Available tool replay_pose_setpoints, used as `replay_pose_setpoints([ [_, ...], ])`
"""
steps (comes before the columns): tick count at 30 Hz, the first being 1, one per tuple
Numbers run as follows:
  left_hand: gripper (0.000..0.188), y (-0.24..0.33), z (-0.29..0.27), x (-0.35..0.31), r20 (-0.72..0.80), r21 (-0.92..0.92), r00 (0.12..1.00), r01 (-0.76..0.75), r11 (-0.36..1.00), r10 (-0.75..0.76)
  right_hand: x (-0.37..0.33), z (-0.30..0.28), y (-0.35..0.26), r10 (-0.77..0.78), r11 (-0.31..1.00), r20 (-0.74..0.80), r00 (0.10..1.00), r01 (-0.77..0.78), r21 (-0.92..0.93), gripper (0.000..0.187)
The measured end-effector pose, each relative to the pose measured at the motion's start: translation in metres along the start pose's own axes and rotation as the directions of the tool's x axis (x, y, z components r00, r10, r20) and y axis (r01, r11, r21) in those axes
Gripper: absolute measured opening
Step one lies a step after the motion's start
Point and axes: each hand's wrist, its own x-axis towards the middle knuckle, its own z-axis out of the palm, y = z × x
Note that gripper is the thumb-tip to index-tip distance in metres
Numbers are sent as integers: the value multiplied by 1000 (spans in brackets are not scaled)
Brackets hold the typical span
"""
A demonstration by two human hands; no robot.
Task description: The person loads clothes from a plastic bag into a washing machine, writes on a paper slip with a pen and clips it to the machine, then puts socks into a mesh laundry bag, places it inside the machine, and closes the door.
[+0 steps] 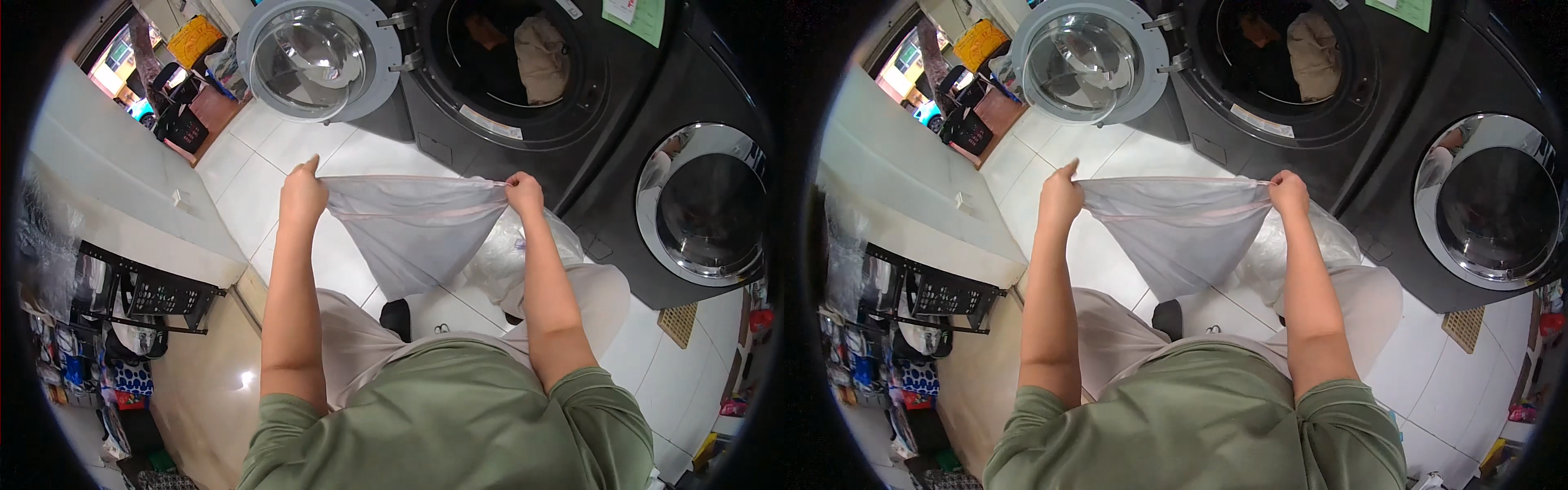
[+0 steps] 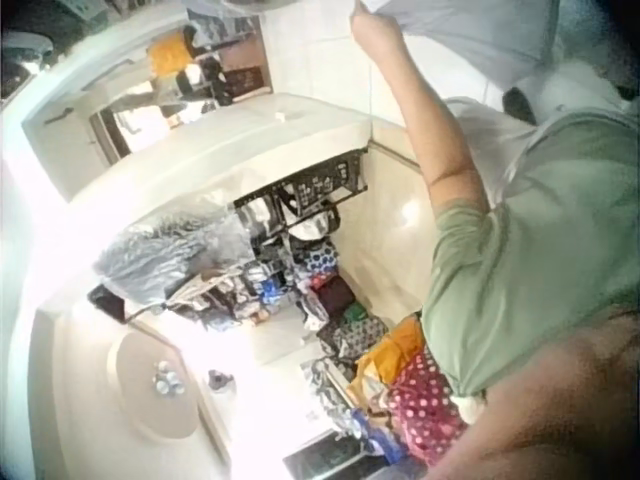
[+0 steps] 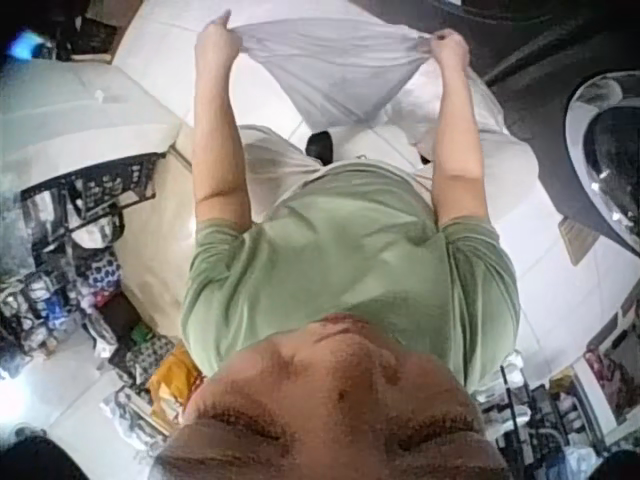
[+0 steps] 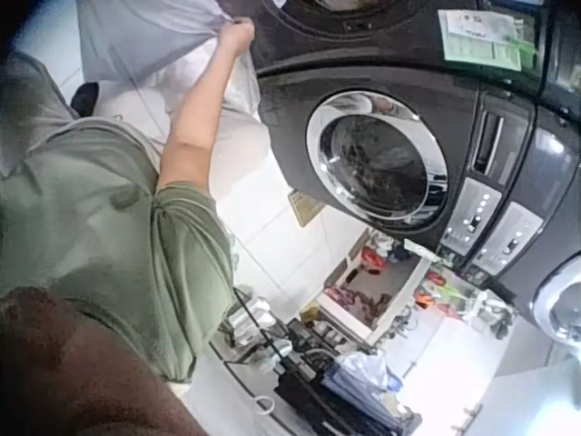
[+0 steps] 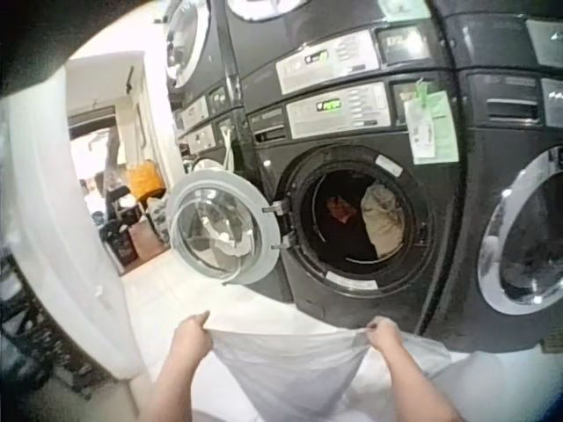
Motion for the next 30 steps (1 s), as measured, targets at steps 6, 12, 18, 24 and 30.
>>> replay_pose_setpoints([
  [6,41,52,8,6,553,-477,811,495,726,-190,-59,3,-73,-398,806,-32,917,366,465,14],
  [12,39,86,24,8,563,-726,825,465,507,49,-107,46,-119,-592,788,414,692,387,479,28],
  [18,41,55,98,-36,480,-729,874,446,520,-76,-96,39,-94,-232,536,520,822,-338,773,15],
  [24,17,79,141,-98,707,-682,707,685,257,-7,-87,47,-58,-248,411,718,650,-601,686,13],
  [30,23,70,154,-105,297,-693,943,105,714,149,-82,50,-44,-209,402,808,550,-705,584,11],
])
